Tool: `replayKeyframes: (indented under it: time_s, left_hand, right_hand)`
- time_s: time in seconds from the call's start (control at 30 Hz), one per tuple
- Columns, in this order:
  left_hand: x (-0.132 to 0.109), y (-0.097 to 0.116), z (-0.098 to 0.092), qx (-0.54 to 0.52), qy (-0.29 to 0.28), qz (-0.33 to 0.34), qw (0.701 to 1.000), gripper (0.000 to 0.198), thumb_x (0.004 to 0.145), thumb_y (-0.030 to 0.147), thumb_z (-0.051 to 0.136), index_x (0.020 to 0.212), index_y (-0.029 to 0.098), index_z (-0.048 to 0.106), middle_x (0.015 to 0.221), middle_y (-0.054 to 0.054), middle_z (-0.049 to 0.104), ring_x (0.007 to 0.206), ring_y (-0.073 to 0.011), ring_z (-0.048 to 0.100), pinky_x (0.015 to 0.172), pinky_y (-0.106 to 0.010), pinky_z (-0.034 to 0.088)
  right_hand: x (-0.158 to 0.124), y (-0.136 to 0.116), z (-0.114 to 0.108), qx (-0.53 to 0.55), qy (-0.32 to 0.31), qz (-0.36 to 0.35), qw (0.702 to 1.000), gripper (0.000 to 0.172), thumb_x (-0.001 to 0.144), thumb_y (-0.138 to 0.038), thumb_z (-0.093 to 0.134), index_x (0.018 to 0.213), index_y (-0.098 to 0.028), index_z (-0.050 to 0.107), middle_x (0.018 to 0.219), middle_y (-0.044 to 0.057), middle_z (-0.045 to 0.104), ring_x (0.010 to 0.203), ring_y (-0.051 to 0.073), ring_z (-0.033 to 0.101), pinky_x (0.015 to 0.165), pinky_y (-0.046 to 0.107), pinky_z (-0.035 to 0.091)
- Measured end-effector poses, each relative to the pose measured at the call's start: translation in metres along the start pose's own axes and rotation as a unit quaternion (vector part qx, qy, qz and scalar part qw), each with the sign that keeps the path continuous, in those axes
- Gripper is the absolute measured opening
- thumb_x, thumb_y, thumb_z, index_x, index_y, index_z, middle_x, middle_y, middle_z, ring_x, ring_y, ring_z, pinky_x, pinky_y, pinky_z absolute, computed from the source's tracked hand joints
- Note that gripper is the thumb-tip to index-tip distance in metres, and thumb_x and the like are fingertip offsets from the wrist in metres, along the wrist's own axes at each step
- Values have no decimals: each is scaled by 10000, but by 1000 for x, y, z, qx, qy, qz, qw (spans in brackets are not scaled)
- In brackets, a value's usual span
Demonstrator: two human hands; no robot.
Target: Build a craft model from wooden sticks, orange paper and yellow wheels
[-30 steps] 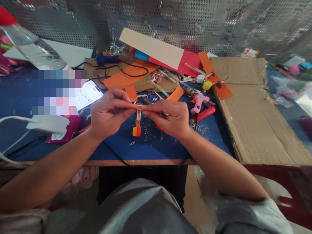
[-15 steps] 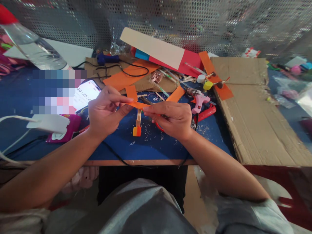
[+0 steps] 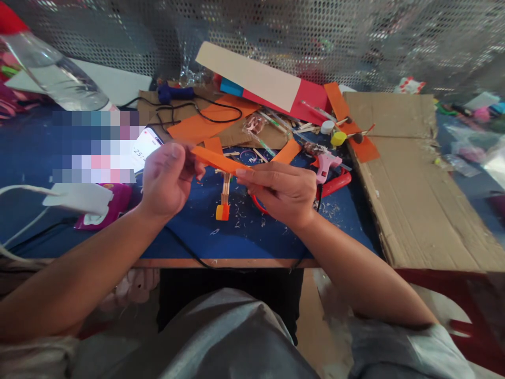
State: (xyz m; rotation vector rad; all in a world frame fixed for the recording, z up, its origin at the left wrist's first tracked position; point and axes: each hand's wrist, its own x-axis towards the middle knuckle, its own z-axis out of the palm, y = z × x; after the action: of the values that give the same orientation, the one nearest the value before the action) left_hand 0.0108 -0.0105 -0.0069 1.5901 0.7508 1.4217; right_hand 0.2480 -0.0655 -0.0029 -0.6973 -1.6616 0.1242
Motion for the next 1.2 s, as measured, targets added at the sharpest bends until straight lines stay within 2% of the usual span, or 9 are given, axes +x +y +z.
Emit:
replayKeyframes:
  time_s: [0.13,0.3,0.37,0.43,0.5,0.6,0.8,1.03,1.2]
  left_hand:
    - [-2,6,2,15,-48,13,999,531,994,742,753,828,239,770,728,-34,776,667,-160,728,578,-315,554]
    - [-3,3,4,26,-23,7,999,478,960,675,837,786,240,746,709,-17,780,629,-150,717,579,-316,556]
    - [-4,2,3,25,-15,8,1000,477,962,678,832,790,244,741,701,-14,767,617,-146,699,570,-315,544]
    - [-5,4,1,24,-16,17,999,468,975,670,822,789,250,733,683,-9,738,597,-139,661,546,-312,510]
    - [-6,9,1,29,-32,36,998,449,989,638,817,776,254,722,660,-3,698,571,-132,606,522,-314,463]
    - [-7,19,2,54,-100,86,990,427,983,598,821,752,255,716,672,-17,675,608,-150,593,576,-349,492]
    - [-8,23,7,88,-202,215,952,225,945,316,849,775,251,717,675,-10,716,706,-174,653,656,-319,546]
    - [-6,22,7,99,-214,256,937,188,956,281,855,826,223,732,655,9,704,710,-155,638,681,-268,552]
    - [-6,21,7,86,-207,259,940,201,938,278,898,839,222,733,671,15,708,715,-149,635,676,-259,542]
  right_hand:
    - [-1,1,-1,-22,-18,-6,1000,297,928,-160,883,1109,-391,928,921,-14,898,699,182,833,631,300,704]
    - [2,1,-2,-24,-58,-40,997,253,941,-202,891,1135,-363,917,938,4,898,697,172,813,620,294,664]
    - [3,2,-3,-3,-84,-47,995,218,943,-354,912,1161,-346,910,925,25,894,698,195,810,634,328,669]
    - [3,2,-6,32,-107,-38,993,353,965,-542,860,1249,-335,890,958,54,898,722,230,819,646,371,682]
    - [2,0,-8,81,-115,-9,990,474,1021,-626,749,1379,-328,840,1008,76,901,753,251,830,643,389,687]
    - [1,-5,-9,128,-104,46,985,412,1081,-516,693,1400,-291,824,990,79,896,757,237,834,635,354,676]
    - [9,-21,-2,72,-143,73,984,281,1024,-405,809,1227,-219,867,917,64,887,639,160,773,555,254,605]
    - [7,-29,3,105,-153,164,969,133,994,-330,851,960,-201,864,840,64,865,634,151,749,587,255,605]
    - [7,-30,4,151,-133,228,953,84,942,-280,897,915,-206,869,800,40,847,613,134,713,545,225,565]
